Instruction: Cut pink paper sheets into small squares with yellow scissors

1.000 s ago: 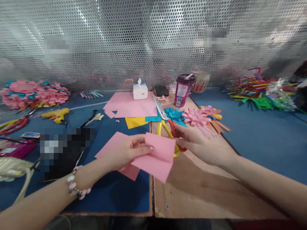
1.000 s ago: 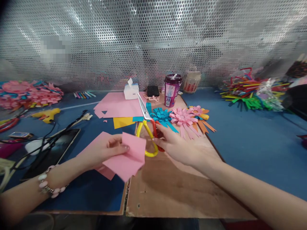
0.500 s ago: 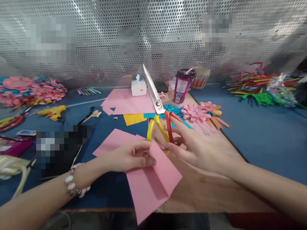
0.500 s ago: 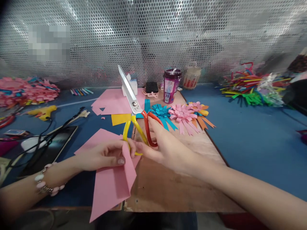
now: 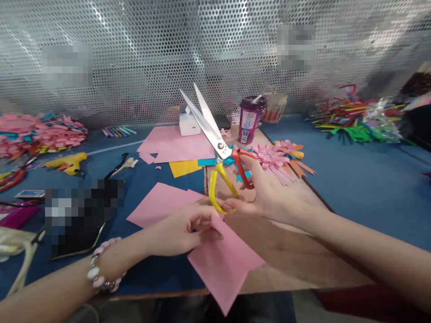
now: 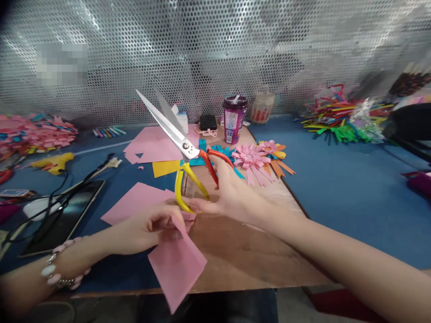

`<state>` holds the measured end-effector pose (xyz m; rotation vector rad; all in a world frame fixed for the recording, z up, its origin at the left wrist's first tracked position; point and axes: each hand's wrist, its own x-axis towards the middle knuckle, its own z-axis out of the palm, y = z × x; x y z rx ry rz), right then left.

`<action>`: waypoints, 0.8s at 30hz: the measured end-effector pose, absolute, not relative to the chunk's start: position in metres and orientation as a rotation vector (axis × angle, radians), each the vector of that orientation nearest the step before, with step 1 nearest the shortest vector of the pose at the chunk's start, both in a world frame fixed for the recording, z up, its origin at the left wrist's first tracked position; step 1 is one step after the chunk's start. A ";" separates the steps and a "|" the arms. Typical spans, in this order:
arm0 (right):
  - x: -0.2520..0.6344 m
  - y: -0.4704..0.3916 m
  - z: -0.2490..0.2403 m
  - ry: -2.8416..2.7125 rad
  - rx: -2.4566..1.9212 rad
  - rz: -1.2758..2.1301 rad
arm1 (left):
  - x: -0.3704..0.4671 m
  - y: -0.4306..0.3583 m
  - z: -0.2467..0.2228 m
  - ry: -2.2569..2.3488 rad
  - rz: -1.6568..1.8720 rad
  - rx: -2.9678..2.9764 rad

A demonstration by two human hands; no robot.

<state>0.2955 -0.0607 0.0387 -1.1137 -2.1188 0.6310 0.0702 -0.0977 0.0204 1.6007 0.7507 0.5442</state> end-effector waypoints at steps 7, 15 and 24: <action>0.300 -0.056 0.032 -2.159 -1.184 0.651 | 0.066 -0.096 0.021 0.640 0.605 1.529; 0.299 -0.052 0.036 -2.254 -1.205 0.367 | 0.072 -0.098 0.028 0.732 0.558 1.543; 0.330 -0.021 0.020 -2.040 -1.240 0.258 | 0.055 -0.072 0.012 1.194 1.096 1.535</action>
